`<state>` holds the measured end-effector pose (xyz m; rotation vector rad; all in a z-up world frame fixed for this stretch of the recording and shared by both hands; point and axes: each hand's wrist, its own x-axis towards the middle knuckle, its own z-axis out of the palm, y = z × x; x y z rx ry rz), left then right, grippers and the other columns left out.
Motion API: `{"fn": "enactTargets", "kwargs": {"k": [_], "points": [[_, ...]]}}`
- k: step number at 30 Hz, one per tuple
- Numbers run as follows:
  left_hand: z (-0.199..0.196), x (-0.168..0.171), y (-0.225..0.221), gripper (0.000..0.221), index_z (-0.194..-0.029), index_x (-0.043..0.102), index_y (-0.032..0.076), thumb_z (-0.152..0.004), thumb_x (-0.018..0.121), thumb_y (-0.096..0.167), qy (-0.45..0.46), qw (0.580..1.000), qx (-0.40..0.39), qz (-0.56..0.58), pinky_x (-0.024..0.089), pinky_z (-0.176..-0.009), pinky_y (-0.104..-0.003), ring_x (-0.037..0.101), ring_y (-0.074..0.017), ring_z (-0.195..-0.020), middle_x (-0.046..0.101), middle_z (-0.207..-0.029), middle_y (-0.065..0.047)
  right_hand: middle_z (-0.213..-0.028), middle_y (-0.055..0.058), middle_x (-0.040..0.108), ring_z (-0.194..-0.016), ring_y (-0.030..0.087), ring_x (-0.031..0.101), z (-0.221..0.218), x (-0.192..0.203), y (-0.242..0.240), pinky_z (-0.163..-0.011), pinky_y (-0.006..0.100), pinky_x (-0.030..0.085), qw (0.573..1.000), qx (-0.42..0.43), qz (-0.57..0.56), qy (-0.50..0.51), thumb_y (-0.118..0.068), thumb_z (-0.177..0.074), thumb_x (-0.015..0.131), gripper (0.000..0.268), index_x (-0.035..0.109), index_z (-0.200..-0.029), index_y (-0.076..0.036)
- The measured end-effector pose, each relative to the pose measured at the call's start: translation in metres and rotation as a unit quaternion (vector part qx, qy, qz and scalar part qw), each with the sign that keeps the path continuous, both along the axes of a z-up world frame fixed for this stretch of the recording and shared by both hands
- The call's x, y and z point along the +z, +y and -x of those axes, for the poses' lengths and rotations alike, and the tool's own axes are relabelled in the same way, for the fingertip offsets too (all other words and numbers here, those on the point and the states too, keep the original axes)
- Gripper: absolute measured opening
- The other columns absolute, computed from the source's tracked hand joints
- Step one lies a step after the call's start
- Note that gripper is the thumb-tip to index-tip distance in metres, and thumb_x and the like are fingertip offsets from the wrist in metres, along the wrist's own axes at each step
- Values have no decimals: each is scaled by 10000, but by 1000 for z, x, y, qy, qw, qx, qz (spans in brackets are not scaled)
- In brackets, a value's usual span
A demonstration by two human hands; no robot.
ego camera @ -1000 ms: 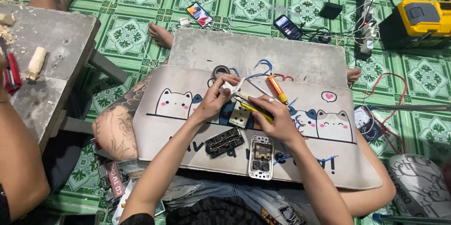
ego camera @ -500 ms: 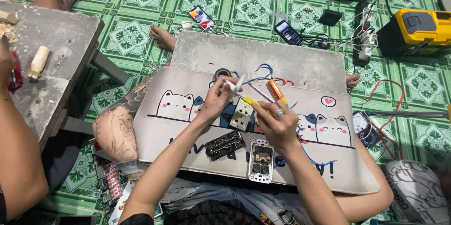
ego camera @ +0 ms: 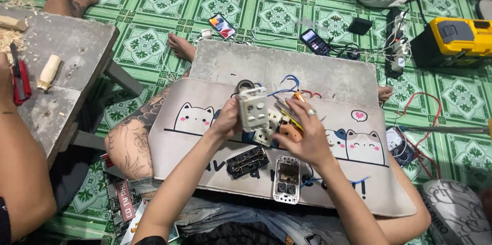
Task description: Wiring an electrical socket unit by stripping wire insulation and securing connections with a screwdriver.
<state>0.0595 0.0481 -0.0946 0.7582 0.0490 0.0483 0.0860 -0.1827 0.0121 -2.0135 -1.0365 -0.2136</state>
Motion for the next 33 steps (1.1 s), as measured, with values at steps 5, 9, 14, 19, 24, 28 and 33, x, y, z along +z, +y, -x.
{"fn": "enactTargets", "kwargs": {"k": [5,9,14,19,24,28,33], "points": [[14,43,-21,534,-1247,672,13,-932,660,443,-60,994,-29,-87,629,-776,-406,736,-212,-919,763,-1019,-166,-1267,282,598,-1085,436,625,23,23,32,-862,528,569,995,9,-45,90,-296,-675,945,1079,356,-1511,49],[5,19,-8,513,-1269,659,-74,-833,843,124,-156,976,-54,-144,571,-903,-418,692,-246,-1032,732,-1098,-220,-1102,100,640,-877,257,703,8,-17,31,-720,344,641,986,-5,-106,125,-204,-625,961,778,615,-1295,-10],[10,45,-13,355,-1170,700,-31,-871,818,120,-163,966,-63,-189,585,-848,-336,625,-167,-1041,721,-1099,-145,-1035,110,556,-865,240,607,5,-39,31,-716,368,536,981,3,-134,142,-205,-626,921,689,590,-1202,-22],[5,38,-16,367,-1145,681,-45,-874,822,159,-182,962,-61,-192,591,-869,-355,615,-188,-1089,685,-1142,-158,-1025,105,513,-884,217,558,10,-36,33,-771,334,470,969,21,-185,159,-71,-638,886,646,563,-1194,-8],[8,45,-12,325,-1146,677,-50,-904,792,133,-192,957,-72,-206,576,-869,-331,608,-184,-1103,673,-1132,-149,-983,121,524,-852,199,564,13,-28,35,-779,340,447,964,45,-207,163,-19,-641,854,610,537,-1161,-3],[11,47,-16,316,-1130,688,-47,-890,807,121,-198,956,-86,-200,577,-873,-340,616,-190,-1091,679,-1099,-150,-943,100,555,-869,159,561,13,-44,32,-826,310,445,957,60,-218,180,-43,-607,855,628,524,-1140,-25],[10,47,-16,302,-1125,688,-45,-893,804,112,-175,959,-90,-206,569,-876,-322,603,-172,-1095,680,-1118,-140,-1054,139,666,-992,135,579,6,-61,27,-867,320,461,934,80,-250,242,-83,-607,874,662,490,-1145,-39]]}}
